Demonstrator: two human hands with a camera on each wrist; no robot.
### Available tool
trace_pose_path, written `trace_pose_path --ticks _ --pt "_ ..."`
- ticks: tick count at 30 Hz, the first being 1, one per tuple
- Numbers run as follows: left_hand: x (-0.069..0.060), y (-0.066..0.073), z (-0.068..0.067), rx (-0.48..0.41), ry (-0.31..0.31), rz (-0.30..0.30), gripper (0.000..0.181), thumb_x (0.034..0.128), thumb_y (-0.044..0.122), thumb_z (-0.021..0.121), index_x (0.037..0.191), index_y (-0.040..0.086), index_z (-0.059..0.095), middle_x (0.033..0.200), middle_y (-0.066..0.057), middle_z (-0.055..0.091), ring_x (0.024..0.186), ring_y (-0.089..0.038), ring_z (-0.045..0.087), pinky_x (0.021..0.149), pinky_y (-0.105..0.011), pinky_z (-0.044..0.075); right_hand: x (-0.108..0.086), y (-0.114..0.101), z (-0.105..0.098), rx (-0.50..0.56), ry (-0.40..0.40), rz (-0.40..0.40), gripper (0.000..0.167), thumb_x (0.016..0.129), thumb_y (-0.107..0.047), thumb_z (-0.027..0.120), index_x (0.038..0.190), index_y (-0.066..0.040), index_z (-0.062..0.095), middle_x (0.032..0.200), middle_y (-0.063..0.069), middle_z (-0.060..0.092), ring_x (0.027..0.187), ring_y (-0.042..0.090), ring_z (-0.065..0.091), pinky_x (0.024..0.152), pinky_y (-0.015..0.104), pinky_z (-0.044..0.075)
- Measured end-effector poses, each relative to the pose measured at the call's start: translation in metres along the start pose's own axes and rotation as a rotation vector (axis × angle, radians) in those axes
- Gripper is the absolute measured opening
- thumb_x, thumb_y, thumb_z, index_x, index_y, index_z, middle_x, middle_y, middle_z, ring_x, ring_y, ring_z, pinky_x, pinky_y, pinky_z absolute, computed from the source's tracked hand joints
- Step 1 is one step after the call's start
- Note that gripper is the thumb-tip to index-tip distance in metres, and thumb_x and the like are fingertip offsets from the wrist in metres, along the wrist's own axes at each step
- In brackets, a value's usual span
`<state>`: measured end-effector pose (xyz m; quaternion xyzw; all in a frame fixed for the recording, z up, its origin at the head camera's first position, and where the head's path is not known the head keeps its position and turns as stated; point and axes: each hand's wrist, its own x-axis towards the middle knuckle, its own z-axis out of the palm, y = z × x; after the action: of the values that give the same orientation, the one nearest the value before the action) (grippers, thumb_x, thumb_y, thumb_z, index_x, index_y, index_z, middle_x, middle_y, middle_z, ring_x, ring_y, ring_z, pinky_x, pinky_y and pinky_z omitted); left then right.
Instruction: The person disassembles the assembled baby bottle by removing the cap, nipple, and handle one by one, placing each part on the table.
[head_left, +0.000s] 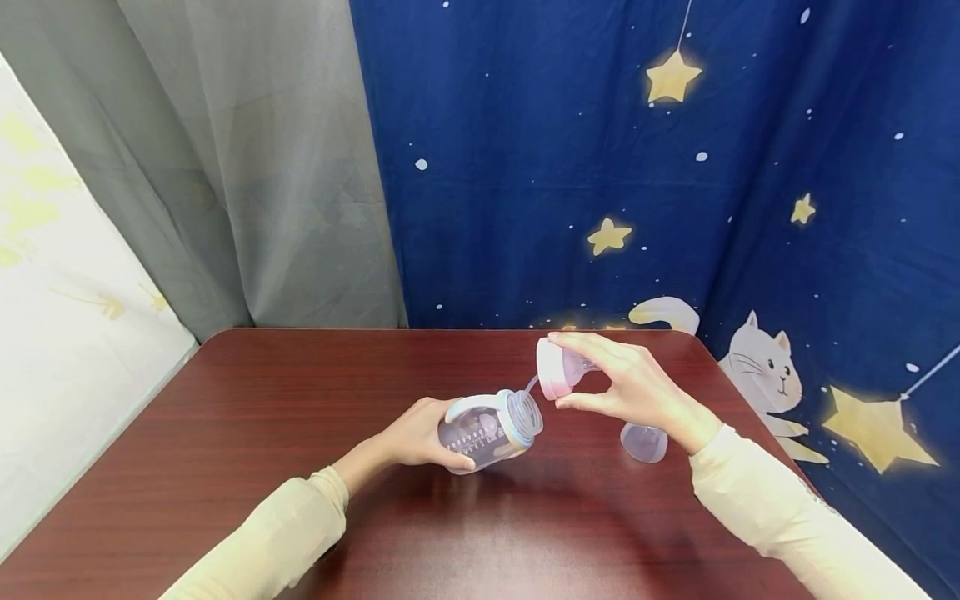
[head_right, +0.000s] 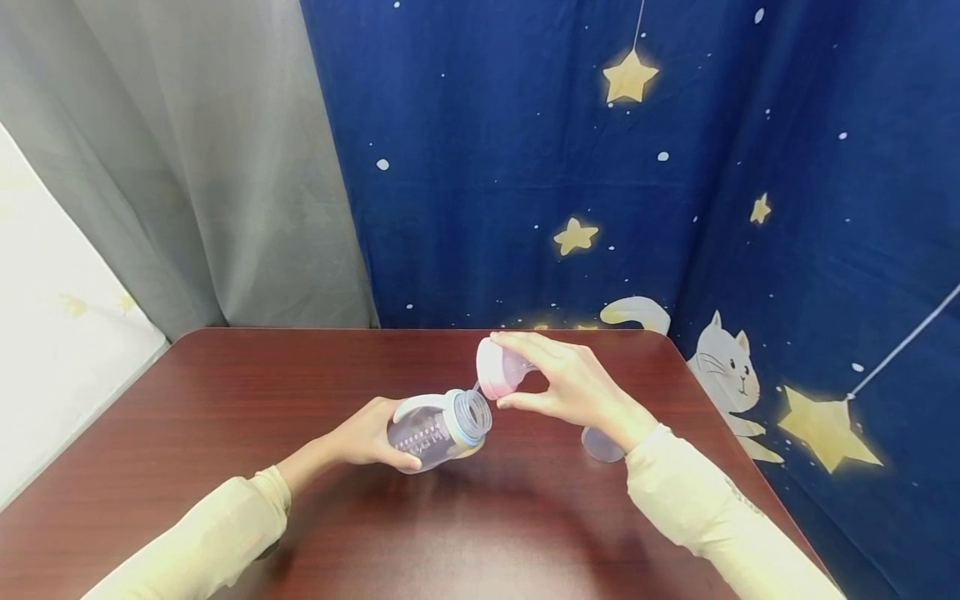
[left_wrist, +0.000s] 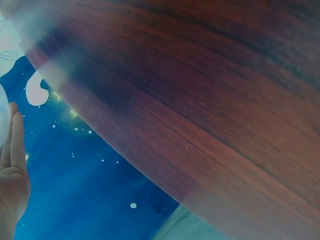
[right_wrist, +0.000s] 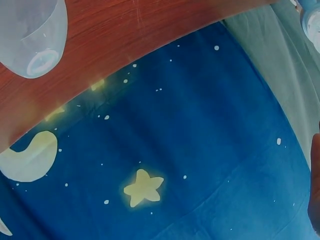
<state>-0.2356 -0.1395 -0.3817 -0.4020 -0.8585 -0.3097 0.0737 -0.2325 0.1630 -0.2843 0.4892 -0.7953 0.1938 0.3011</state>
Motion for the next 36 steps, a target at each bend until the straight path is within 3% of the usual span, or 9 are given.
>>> trace_pose_path --ticks 6,16,26,33,36 --pt "0.002 -0.001 -0.001 0.002 -0.014 -0.007 0.065 0.057 0.054 0.072 0.111 0.022 0.055 0.079 0.017 0.055 0.069 -0.002 0.05 0.058 -0.02 0.041 0.001 0.002 -0.004 -0.028 0.029 -0.015 0.072 0.065 -0.045 0.073 0.125 -0.013 0.05 0.119 0.001 0.053 0.102 0.014 0.052 0.078 0.03 0.043" --pt "0.002 0.001 -0.001 0.004 -0.025 -0.016 0.065 0.0571 0.053 0.072 0.111 0.021 0.055 0.079 0.017 0.055 0.068 -0.003 0.05 0.057 -0.02 0.041 0.001 0.003 -0.013 -0.049 0.098 -0.008 0.076 0.058 -0.034 0.08 0.124 -0.01 0.051 0.118 0.001 0.054 0.101 0.014 0.053 0.08 0.024 0.041" --pt "0.002 -0.001 0.0 -0.01 -0.018 -0.027 0.065 0.0573 0.054 0.073 0.111 0.022 0.055 0.079 0.017 0.055 0.068 -0.003 0.05 0.057 -0.021 0.042 0.001 0.003 -0.023 -0.058 0.181 0.02 0.068 0.07 -0.048 0.067 0.122 -0.008 0.052 0.117 0.003 0.055 0.1 0.019 0.053 0.084 0.02 0.036" --pt "0.001 -0.001 -0.001 -0.01 -0.013 -0.02 0.065 0.0576 0.053 0.073 0.111 0.022 0.055 0.079 0.017 0.055 0.068 -0.003 0.05 0.058 -0.021 0.042 -0.003 0.004 -0.025 -0.078 0.178 0.042 0.073 0.061 -0.037 0.078 0.123 -0.009 0.051 0.117 0.003 0.055 0.101 0.018 0.053 0.085 0.02 0.036" --pt "0.0 -0.001 -0.001 -0.006 -0.009 -0.017 0.065 0.0576 0.053 0.073 0.112 0.022 0.055 0.079 0.017 0.055 0.069 -0.003 0.05 0.059 -0.021 0.042 -0.005 0.005 -0.025 -0.08 0.183 0.049 0.071 0.064 -0.043 0.074 0.123 -0.01 0.052 0.116 0.003 0.055 0.1 0.018 0.053 0.085 0.02 0.036"
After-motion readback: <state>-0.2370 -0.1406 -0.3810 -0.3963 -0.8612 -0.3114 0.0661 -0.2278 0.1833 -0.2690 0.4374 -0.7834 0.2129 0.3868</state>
